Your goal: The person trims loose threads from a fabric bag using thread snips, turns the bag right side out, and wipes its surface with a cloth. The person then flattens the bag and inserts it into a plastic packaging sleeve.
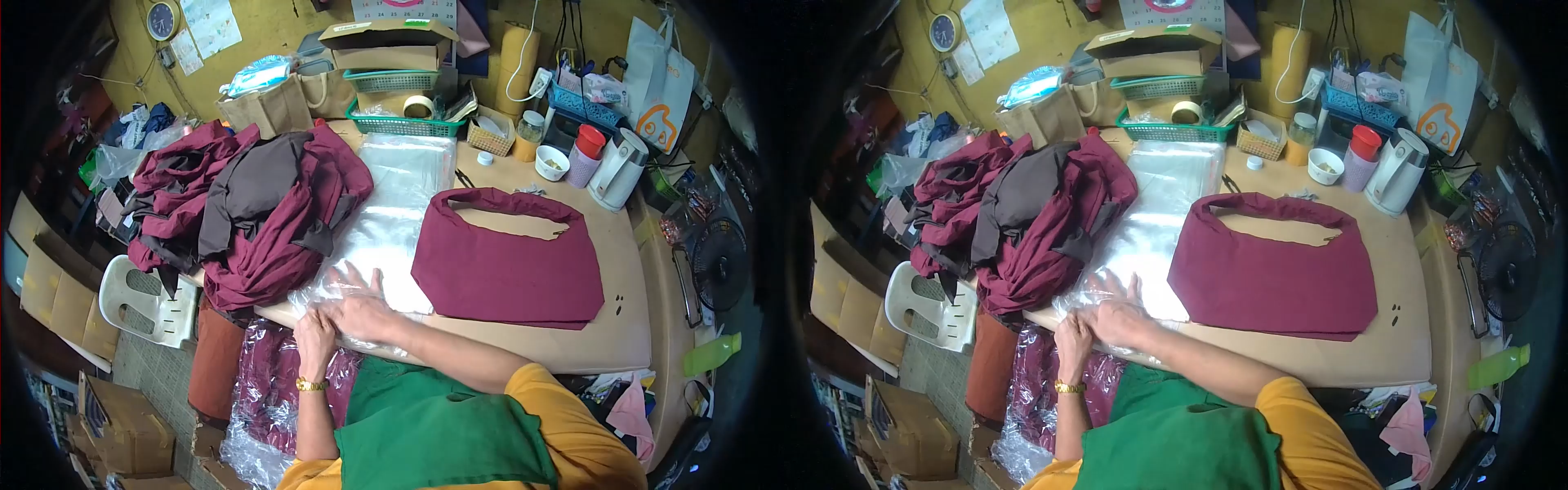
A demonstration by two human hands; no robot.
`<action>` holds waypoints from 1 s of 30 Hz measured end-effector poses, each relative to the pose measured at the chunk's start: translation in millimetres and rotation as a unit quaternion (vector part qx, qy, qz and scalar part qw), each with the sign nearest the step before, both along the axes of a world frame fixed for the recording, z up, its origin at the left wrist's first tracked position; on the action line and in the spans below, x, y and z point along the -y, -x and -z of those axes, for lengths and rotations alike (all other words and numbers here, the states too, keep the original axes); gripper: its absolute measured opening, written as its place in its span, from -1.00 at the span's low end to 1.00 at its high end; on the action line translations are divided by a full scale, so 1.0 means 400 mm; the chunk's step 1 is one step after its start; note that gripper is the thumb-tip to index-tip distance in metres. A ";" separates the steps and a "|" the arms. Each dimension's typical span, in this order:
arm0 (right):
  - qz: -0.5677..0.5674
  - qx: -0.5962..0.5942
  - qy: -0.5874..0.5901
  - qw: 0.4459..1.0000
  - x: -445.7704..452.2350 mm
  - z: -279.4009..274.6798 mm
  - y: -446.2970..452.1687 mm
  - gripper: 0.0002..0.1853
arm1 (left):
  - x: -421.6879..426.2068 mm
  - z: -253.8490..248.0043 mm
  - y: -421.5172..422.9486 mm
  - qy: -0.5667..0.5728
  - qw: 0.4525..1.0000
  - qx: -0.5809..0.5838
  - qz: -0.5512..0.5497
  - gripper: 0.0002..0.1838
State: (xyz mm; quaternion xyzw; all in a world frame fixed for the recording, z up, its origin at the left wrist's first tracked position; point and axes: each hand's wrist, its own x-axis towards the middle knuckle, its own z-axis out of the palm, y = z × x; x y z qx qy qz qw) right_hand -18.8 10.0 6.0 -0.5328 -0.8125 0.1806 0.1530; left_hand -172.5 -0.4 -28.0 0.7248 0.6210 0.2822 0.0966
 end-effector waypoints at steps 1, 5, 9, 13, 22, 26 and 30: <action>0.013 -0.057 -0.013 0.998 0.007 0.004 0.011 -0.54 | 0.005 0.002 -0.003 -0.035 0.999 -0.022 -0.024 -0.75; -0.018 0.019 0.044 0.999 -0.006 0.002 -0.055 -0.48 | 0.051 -0.039 0.023 -0.038 0.994 0.010 0.099 -0.78; 0.020 -0.029 0.076 0.996 -0.041 -0.016 -0.062 -0.42 | 0.139 -0.241 0.073 0.148 0.940 0.290 0.101 -0.74; -0.035 0.065 0.107 0.992 -0.056 -0.031 -0.080 -0.42 | 0.248 -0.313 0.254 -0.142 0.834 0.530 -0.066 -0.79; -0.077 -0.053 0.100 0.991 0.006 -0.068 -0.056 -0.48 | 0.334 -0.446 0.452 -0.583 0.767 0.054 -0.264 -0.81; -0.167 -0.492 0.254 0.816 0.105 -0.114 -0.110 -0.48 | 0.237 -0.300 0.099 -0.354 0.928 -0.076 0.091 -0.71; -0.109 -0.515 0.278 0.804 0.166 -0.095 -0.224 -0.64 | 0.240 -0.205 -0.211 0.049 0.968 0.099 0.226 -0.83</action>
